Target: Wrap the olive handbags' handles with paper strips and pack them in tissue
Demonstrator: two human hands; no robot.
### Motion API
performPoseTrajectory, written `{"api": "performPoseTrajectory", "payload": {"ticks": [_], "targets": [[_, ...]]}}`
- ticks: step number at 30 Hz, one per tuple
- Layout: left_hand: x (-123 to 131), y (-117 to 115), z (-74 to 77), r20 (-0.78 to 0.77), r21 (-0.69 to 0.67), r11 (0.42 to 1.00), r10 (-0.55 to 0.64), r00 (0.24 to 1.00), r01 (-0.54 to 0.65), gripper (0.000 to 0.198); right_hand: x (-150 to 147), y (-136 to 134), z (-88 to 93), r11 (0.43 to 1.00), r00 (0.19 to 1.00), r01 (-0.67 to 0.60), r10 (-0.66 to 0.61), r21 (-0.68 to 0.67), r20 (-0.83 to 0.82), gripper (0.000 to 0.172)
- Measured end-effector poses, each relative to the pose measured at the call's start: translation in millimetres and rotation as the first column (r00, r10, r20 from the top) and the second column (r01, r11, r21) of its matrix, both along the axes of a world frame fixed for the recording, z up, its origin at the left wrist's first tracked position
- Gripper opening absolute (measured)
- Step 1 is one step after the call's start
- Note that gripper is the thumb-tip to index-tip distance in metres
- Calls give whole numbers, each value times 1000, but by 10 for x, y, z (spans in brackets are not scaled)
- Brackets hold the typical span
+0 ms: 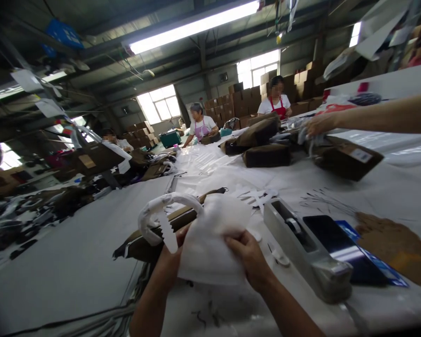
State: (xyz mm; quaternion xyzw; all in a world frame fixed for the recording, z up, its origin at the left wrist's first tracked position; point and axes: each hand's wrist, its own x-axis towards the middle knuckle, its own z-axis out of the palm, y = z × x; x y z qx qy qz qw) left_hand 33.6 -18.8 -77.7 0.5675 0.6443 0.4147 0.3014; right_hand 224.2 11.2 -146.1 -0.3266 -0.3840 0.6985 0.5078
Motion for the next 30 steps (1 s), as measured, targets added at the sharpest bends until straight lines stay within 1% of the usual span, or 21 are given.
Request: {"api": "performPoseTrajectory", "payload": {"ticks": [1,2,3,4,5,6,8,10,11,13,16,18,21,23,24,26,28,30], "targets": [[-48,-38,0,155,-3,999,-49,987,50,49,129,-5,-5,1000,1000,14,-13,-25,24,30],[-94,-60,-6,318,-10,996,-80,945,88,51,264,-12,-17,999,998,18,-16,-43,60,24],[-133,-68,-16,468,-24,994,-85,880,108,56,396,-21,-34,999,993,9,-3,-46,115,18],[-164,-62,-28,591,-38,992,-72,803,117,61,515,-32,-52,999,985,-28,34,-38,171,15],[-184,-48,-38,668,-55,992,-46,743,110,62,611,-44,-70,997,969,-76,82,-32,234,14],[-192,-30,-44,700,-67,993,-22,714,96,60,677,-56,-84,992,943,-124,128,-32,306,16],[-180,-2,-39,737,-65,994,-10,676,86,55,712,-70,-93,980,873,-194,195,-49,447,25],[-142,-3,-6,763,-54,993,-24,646,101,49,635,-62,-75,977,813,-209,201,-49,546,35],[-120,-16,18,782,-52,993,-28,622,109,48,572,-49,-59,976,797,-216,197,-35,571,39],[-88,-57,76,818,-65,992,-11,576,112,47,430,-10,-17,971,795,-240,191,10,576,43],[-86,-112,158,840,-89,991,23,542,96,53,257,47,54,961,823,-269,195,63,534,36],[-110,-123,191,830,-97,991,27,557,97,58,185,71,86,953,851,-294,228,69,473,37],[-138,-117,204,796,-118,989,44,604,84,57,113,100,76,957,886,-290,259,24,384,50],[-133,-118,196,749,-119,990,37,662,79,55,76,125,32,967,896,-253,226,20,383,53],[-125,-120,191,710,-113,990,23,704,83,57,62,139,5,969,892,-244,206,44,402,53],[-105,-123,185,579,-102,991,-15,815,90,64,50,163,-50,955,867,-267,181,128,464,50],[-93,-114,195,386,-77,995,-32,922,66,67,62,174,-92,929,828,-326,193,172,527,43],[-96,-97,232,214,-40,998,-38,976,48,65,90,169,-113,910,788,-384,237,154,568,33]]}}
